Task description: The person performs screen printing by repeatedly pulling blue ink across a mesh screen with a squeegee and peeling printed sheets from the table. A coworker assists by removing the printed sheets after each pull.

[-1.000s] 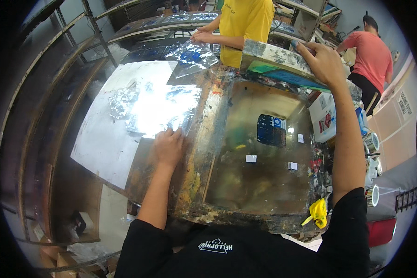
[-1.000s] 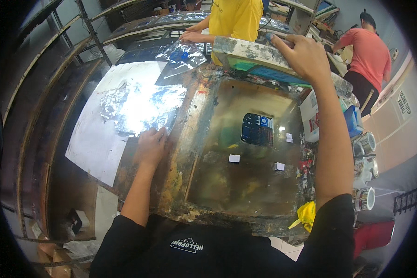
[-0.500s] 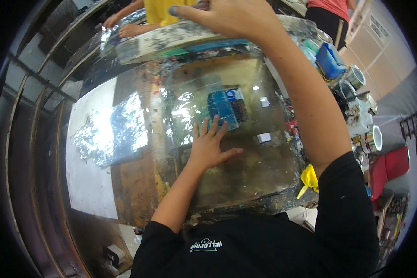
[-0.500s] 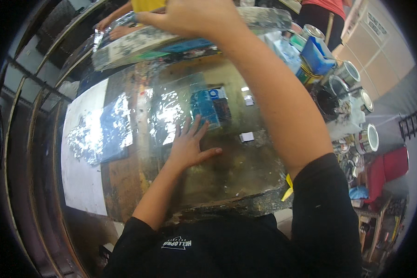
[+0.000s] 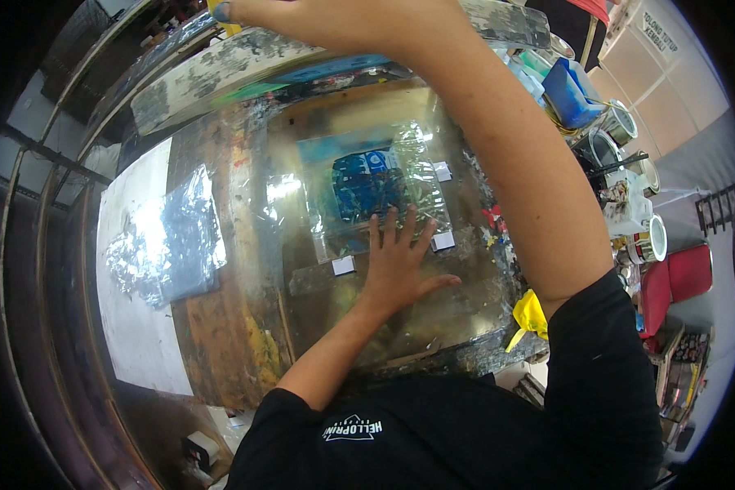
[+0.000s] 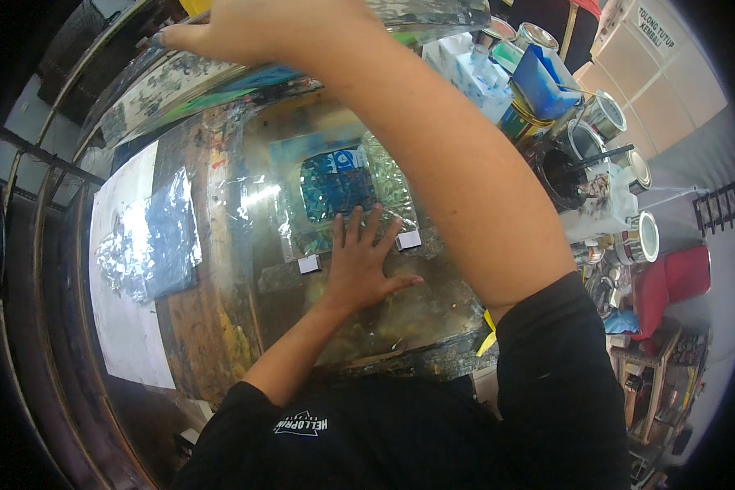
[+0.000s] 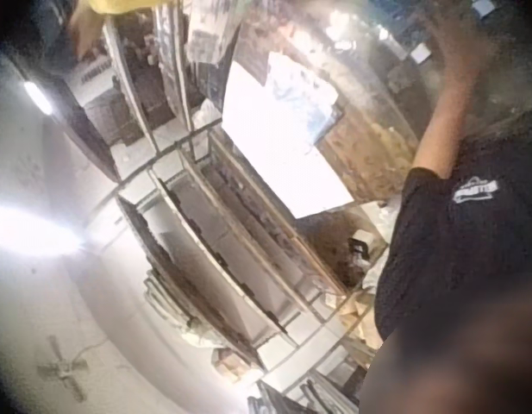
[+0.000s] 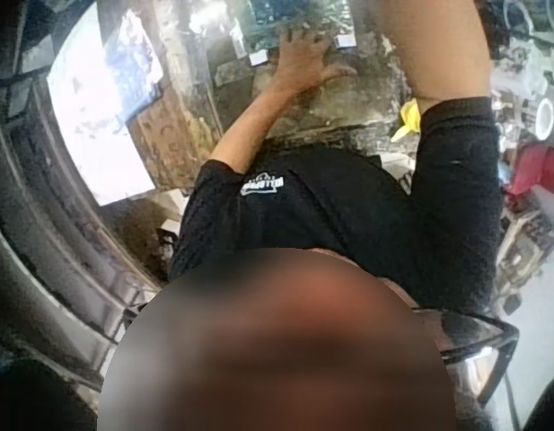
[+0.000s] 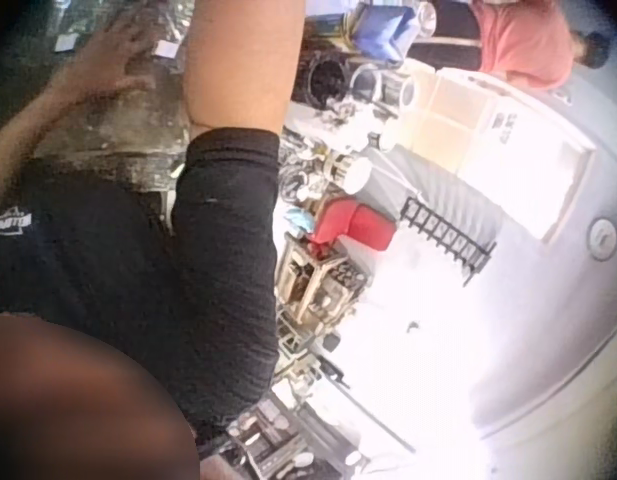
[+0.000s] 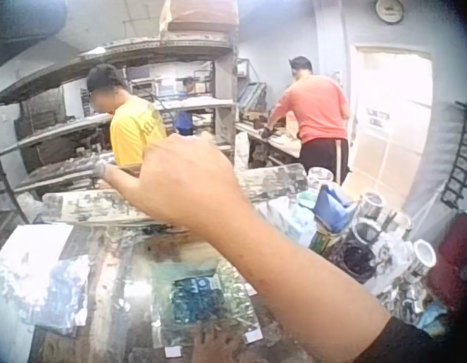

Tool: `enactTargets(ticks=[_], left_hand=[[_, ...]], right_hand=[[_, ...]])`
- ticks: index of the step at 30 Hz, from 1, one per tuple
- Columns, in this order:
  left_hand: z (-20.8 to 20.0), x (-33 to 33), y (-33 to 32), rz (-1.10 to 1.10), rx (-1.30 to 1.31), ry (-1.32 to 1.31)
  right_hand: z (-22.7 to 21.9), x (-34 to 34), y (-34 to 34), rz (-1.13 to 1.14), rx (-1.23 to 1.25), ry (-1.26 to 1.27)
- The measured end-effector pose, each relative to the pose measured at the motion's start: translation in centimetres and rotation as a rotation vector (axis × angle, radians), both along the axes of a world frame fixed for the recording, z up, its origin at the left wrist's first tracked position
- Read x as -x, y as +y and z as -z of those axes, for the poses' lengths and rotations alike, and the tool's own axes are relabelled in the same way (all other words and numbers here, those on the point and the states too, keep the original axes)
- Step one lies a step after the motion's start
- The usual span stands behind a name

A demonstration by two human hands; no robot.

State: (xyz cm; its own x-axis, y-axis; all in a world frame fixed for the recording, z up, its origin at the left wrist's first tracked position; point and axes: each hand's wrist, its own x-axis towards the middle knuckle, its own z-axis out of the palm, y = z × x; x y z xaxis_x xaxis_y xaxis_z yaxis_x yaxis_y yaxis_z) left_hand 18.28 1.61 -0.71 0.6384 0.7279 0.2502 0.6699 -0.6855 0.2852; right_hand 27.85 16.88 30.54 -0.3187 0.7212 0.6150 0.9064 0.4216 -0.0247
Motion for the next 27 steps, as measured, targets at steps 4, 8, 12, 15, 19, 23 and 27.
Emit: enactTargets(ticks=[4,8,12,15,19,23,27], left_hand=[[-1.6,1.3,0.6,-0.015,0.004,-0.148],[-7.8,7.8,3.4,-0.537,0.327,-0.765],[-14.0,16.0,5.1,-0.327,0.532,-1.411],[-12.3,17.0,2.6,-0.412,0.591,-1.026],[-5.4,16.3,-1.0,-0.567,0.639,-0.915],[-1.1,17.2,-1.8,-0.659,0.201,-0.385],[-0.4,17.4,-1.7,-0.660,0.178,-0.331]], right_hand=[[-0.3,-0.2,-0.6,-0.035,-0.040,0.029],[1.5,0.4,-1.6,-0.041,-0.022,0.084],[6.3,0.0,-4.8,-0.008,0.024,-0.064],[11.0,-1.7,-7.6,-0.098,0.412,-0.137],[17.2,-2.1,-11.1,-0.091,0.693,-0.163],[21.4,-0.9,-14.7,0.010,0.753,-0.134],[23.9,0.1,-16.5,0.079,0.627,-0.126]])
